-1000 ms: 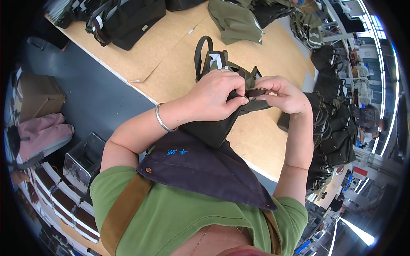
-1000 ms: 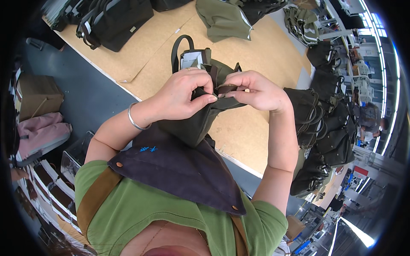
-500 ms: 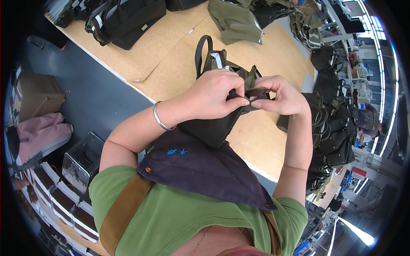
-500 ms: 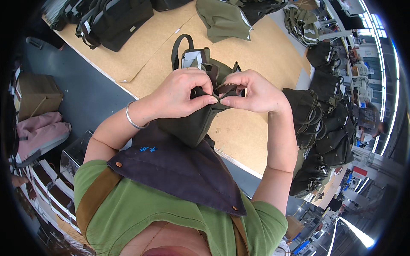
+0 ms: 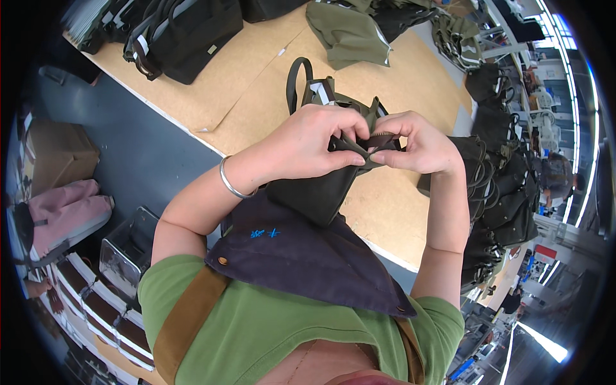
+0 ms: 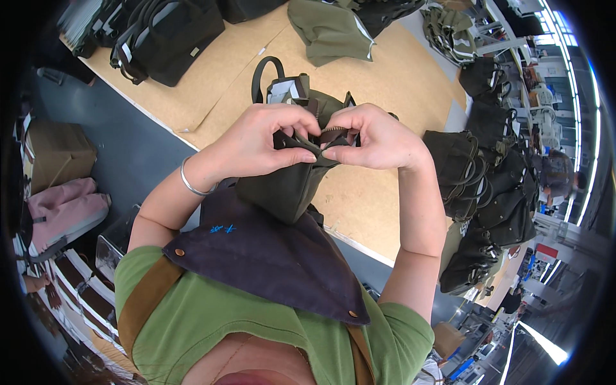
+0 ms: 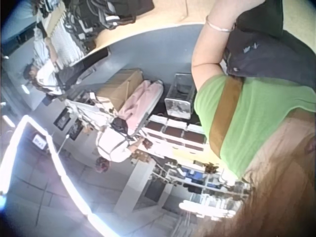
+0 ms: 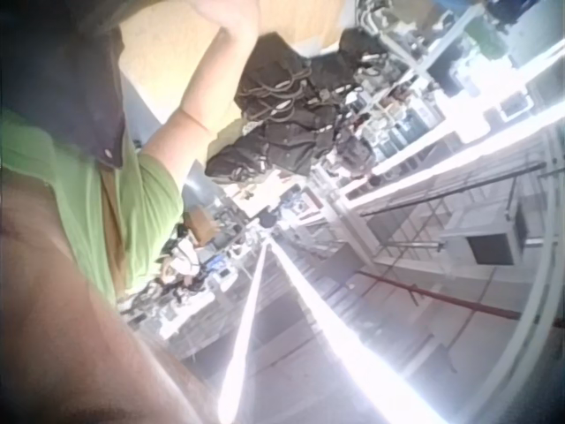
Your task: The person repeatedly picks up dark green canvas bags from a table, opens them, and manipulates the zipper and drawstring mechanisms. They handle the bags one at a time, checking the interior and exterior features before placing them back on the table. The task involves repetitive manual assembly or inspection of the bag components.
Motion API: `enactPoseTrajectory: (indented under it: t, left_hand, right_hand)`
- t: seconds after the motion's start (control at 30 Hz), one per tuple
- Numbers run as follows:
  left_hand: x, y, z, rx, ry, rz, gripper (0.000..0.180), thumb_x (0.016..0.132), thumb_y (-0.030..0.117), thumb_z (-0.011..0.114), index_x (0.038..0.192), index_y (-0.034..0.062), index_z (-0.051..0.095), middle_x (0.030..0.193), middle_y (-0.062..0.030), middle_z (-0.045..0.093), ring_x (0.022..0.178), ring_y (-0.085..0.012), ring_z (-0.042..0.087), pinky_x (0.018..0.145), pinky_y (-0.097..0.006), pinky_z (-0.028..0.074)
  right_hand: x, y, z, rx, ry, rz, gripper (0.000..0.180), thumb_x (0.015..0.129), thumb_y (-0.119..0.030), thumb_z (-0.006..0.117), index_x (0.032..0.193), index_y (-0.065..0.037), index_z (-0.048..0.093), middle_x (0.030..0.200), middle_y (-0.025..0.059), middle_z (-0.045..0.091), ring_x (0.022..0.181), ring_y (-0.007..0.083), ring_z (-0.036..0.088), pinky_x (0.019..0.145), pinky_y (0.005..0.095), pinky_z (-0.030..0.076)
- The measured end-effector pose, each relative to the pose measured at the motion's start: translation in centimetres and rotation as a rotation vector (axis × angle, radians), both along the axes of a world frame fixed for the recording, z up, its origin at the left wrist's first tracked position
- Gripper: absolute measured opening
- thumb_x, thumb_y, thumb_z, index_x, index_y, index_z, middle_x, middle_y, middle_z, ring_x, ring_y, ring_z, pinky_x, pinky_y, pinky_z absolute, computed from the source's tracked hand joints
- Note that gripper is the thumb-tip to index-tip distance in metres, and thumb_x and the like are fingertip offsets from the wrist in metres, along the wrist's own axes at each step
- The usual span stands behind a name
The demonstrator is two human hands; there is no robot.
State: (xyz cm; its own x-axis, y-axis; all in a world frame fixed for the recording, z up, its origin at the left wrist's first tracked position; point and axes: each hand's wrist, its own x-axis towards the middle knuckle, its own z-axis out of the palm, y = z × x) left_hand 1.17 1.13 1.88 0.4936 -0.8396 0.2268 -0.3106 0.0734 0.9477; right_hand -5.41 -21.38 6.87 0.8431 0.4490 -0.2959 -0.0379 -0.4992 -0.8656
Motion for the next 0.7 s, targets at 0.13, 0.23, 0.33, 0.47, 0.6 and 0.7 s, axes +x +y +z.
enactPoseTrajectory:
  t: [0.13,0.23,0.33,0.47,0.6,0.7]
  left_hand:
    - [-0.2,-0.2,-1.0,-0.045,-0.106,-0.001,0.018,0.075,0.011,0.078,0.086,0.0034,0.067,0.078,-0.0051,0.063,0.071,-0.0201,0.060,0.064,-0.032,0.046]
    - [-0.2,-0.6,-2.1,-0.075,-0.205,0.026,0.016,0.075,0.012,0.077,0.084,0.0046,0.067,0.079,-0.0039,0.061,0.073,-0.0213,0.058,0.065,-0.033,0.044]
    - [0.3,-0.2,-1.0,-0.021,-0.407,0.121,0.018,0.076,0.016,0.077,0.088,0.0074,0.066,0.085,-0.0021,0.060,0.080,-0.0227,0.054,0.069,-0.034,0.042]
    - [1.5,-1.0,-0.8,0.030,-0.280,0.071,0.029,0.083,0.025,0.073,0.104,0.0078,0.060,0.089,0.0002,0.056,0.086,-0.0198,0.049,0.074,-0.033,0.042]
    - [2.8,-2.1,0.0,0.103,-0.005,-0.120,0.023,0.090,0.022,0.067,0.103,0.0037,0.059,0.083,-0.0036,0.056,0.074,-0.0128,0.048,0.065,-0.028,0.042]
    - [3.7,-2.3,0.7,0.148,0.026,-0.192,0.015,0.091,0.014,0.064,0.098,0.0010,0.062,0.079,-0.0042,0.056,0.071,-0.0115,0.050,0.062,-0.027,0.041]
  right_hand:
    - [-0.2,0.2,-0.2,-0.009,-0.008,-0.044,0.013,0.077,-0.010,0.073,0.086,-0.001,0.068,0.066,-0.0029,0.055,0.059,0.0045,0.046,0.052,0.0233,0.036]
    - [-0.1,0.6,-0.1,-0.079,-0.052,-0.050,0.015,0.076,-0.012,0.073,0.086,-0.002,0.067,0.063,-0.0014,0.054,0.058,0.0065,0.047,0.052,0.0235,0.037]
    - [-0.2,0.8,-0.1,-0.158,-0.112,-0.121,0.024,0.074,-0.012,0.075,0.092,-0.004,0.062,0.064,0.0003,0.053,0.057,0.0093,0.047,0.052,0.0246,0.038]
    - [-1.1,1.4,-0.6,-0.160,-0.272,-0.283,0.041,0.072,-0.011,0.079,0.102,-0.006,0.052,0.073,0.0020,0.055,0.057,0.0111,0.046,0.053,0.0268,0.040]
    - [-2.0,2.3,0.1,-0.141,-0.234,-0.432,0.045,0.072,-0.009,0.081,0.103,-0.004,0.048,0.092,0.0061,0.056,0.065,0.0128,0.056,0.058,0.0266,0.047]
    - [-2.9,2.7,-0.3,-0.004,-0.283,-0.544,0.038,0.076,-0.006,0.078,0.101,-0.002,0.049,0.104,0.0087,0.054,0.076,0.0148,0.063,0.064,0.0255,0.050]
